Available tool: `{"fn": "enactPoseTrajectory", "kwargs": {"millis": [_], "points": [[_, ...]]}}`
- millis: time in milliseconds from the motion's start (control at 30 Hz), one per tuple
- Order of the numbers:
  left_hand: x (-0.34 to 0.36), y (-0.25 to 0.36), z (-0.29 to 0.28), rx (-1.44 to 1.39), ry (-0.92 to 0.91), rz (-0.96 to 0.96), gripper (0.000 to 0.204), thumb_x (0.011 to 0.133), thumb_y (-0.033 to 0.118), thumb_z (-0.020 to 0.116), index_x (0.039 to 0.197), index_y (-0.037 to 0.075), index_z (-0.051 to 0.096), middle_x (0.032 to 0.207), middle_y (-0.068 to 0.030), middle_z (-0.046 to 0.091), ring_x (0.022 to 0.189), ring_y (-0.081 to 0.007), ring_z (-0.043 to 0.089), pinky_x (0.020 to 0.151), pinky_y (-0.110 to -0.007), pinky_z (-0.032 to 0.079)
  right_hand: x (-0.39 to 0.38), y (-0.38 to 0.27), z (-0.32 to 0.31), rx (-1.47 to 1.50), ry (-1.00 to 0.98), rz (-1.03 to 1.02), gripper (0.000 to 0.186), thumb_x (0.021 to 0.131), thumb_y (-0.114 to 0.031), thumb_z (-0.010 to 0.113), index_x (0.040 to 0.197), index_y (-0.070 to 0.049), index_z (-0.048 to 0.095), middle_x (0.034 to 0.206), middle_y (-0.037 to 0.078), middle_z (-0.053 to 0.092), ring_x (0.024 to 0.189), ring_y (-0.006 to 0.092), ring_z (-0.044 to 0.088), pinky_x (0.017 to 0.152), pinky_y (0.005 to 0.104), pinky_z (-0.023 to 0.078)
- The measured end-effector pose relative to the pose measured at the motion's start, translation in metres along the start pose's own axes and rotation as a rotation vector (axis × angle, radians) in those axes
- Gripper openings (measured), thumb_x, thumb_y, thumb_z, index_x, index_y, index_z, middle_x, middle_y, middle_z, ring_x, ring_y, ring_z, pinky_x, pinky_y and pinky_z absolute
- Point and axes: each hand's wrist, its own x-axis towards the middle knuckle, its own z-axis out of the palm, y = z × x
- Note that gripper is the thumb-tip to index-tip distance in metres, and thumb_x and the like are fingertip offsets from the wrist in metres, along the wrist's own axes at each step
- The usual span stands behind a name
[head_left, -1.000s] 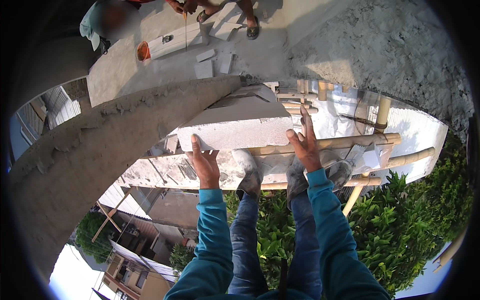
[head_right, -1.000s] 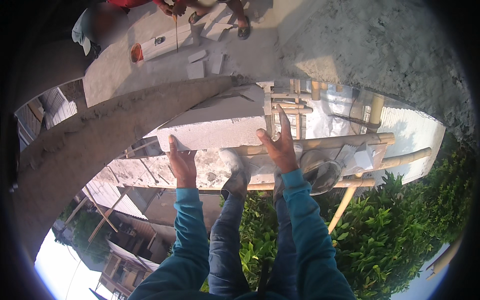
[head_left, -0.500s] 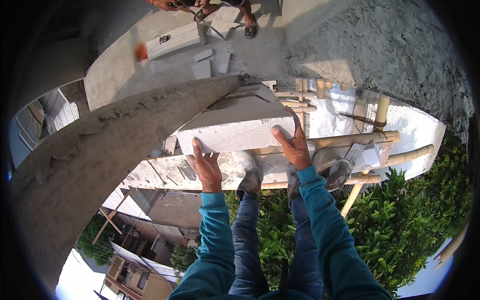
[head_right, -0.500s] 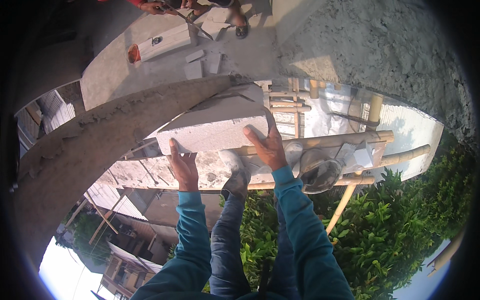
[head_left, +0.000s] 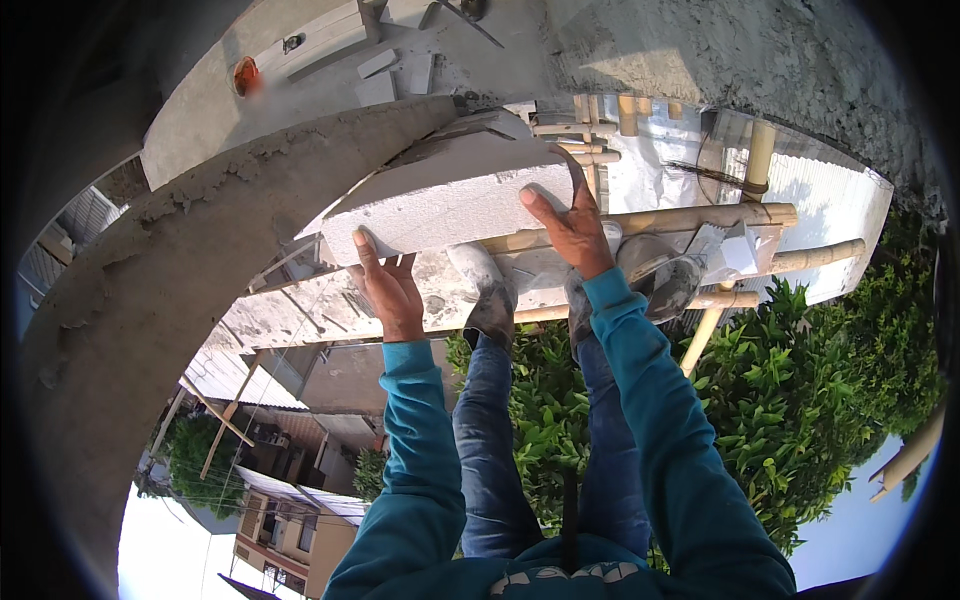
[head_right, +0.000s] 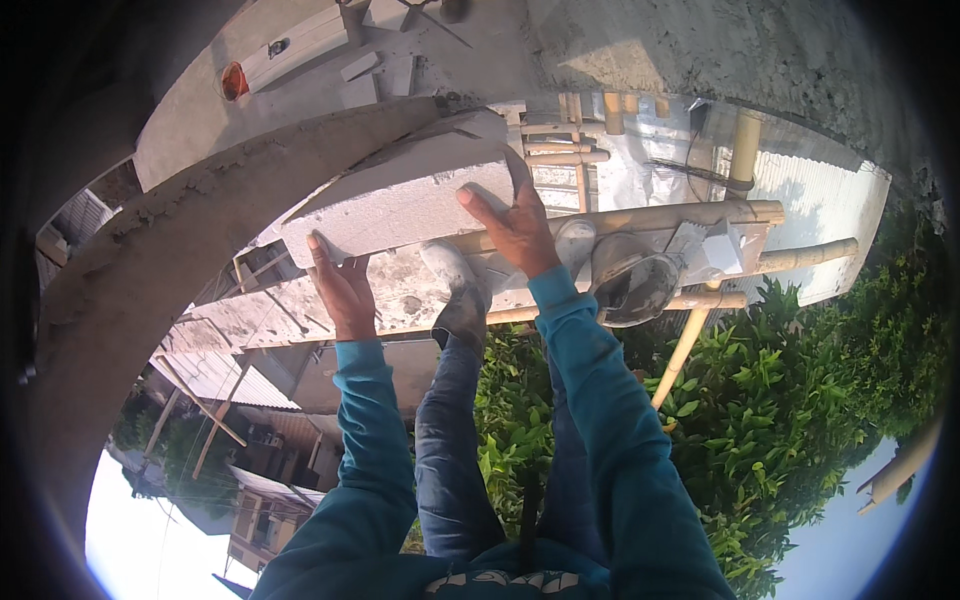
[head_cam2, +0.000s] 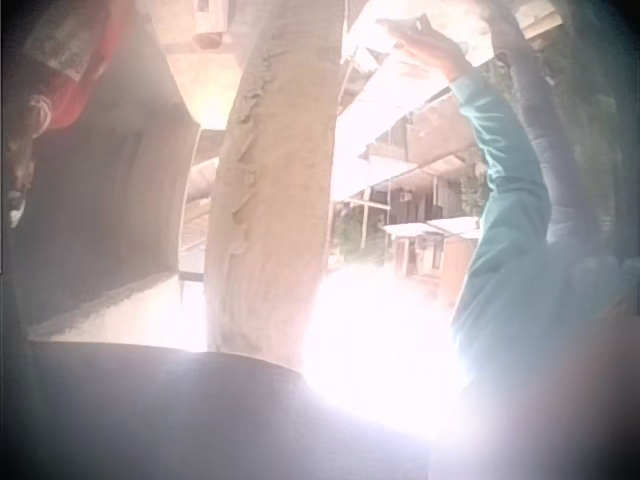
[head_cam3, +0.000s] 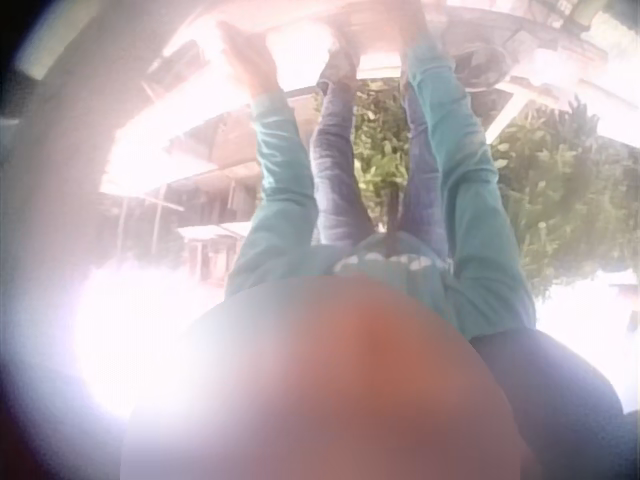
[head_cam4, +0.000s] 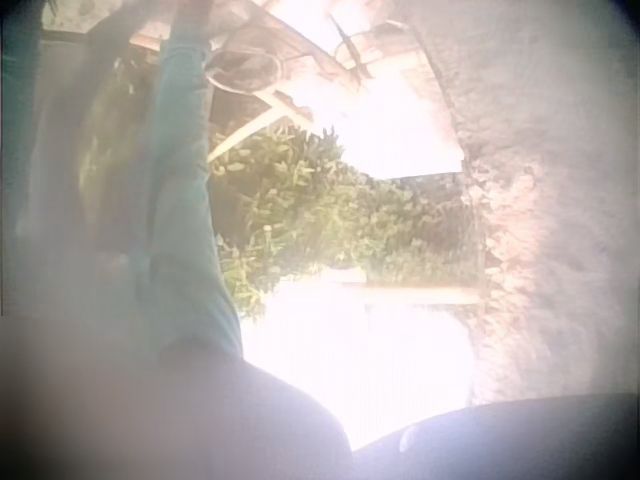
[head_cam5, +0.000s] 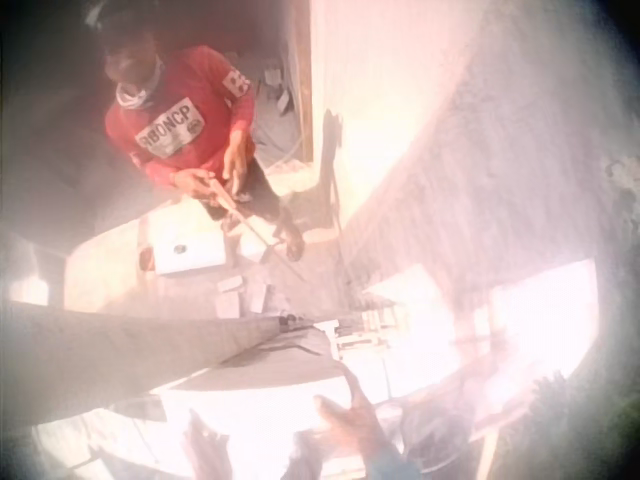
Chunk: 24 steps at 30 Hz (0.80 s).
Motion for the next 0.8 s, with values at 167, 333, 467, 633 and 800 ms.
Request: {"fn": "enactPoseTrajectory", "kwargs": {"millis": [167, 333, 467, 633, 800], "points": [[-0.007, 0.007, 0.002, 0.072, 0.004, -0.036, 0.073, 0.097, 0.044, 0.063, 0.146, 0.003, 0.029, 0.148, -0.0172, 0.040, 0.129, -0.0337, 0.050, 0.101, -0.053, 0.052, 0.001, 0.001, 0.003, 0.026, -0.023, -0.057, 0.097, 0.081, -0.048, 0.080, 0.152, -0.003, 0.031, 0.145, 0.023, 0.046, 0.138, 0.0318, 0.042, 0.112, 0.0398, 0.038], [-0.058, 0.010, 0.009, 0.318, 0.119, -0.013, 0.076, 0.096, 0.045, 0.064, 0.148, -0.002, 0.033, 0.144, -0.0183, 0.042, 0.129, -0.0333, 0.051, 0.105, -0.048, 0.049, -0.013, 0.028, -0.020, 0.137, 0.082, -0.064, 0.098, 0.087, -0.055, 0.070, 0.153, 0.001, 0.023, 0.146, 0.027, 0.041, 0.140, 0.0343, 0.039, 0.113, 0.0434, 0.036], [-0.106, 0.012, 0.019, 0.702, 0.110, 0.467, 0.052, 0.102, 0.033, 0.057, 0.133, -0.007, 0.045, 0.123, -0.0213, 0.058, 0.121, -0.0303, 0.057, 0.104, -0.040, 0.047, -0.039, 0.112, -0.041, 0.334, 0.507, 0.205, 0.057, 0.098, -0.043, 0.058, 0.129, 0.004, 0.052, 0.114, 0.019, 0.064, 0.100, 0.0257, 0.066, 0.082, 0.0389, 0.057], [-0.065, 0.022, 0.051, 1.107, -0.183, 1.091, 0.043, 0.104, 0.033, 0.053, 0.128, -0.002, 0.054, 0.133, -0.0203, 0.056, 0.130, -0.0315, 0.051, 0.110, -0.049, 0.041, -0.069, 0.288, -0.006, 0.365, 0.435, 0.726, 0.026, 0.094, -0.015, 0.061, 0.108, 0.007, 0.060, 0.085, 0.013, 0.066, 0.064, 0.0203, 0.065, 0.055, 0.0341, 0.058], [-0.014, 0.007, 0.073, 1.193, -0.330, 1.163, 0.054, 0.104, 0.047, 0.048, 0.132, 0.002, 0.058, 0.136, -0.0183, 0.058, 0.122, -0.0277, 0.059, 0.108, -0.046, 0.043, -0.087, 0.413, 0.060, 0.506, 0.477, 0.932, 0.020, 0.090, -0.010, 0.058, 0.088, 0.009, 0.062, 0.072, 0.019, 0.065, 0.059, 0.0266, 0.068, 0.050, 0.0379, 0.061]]}}
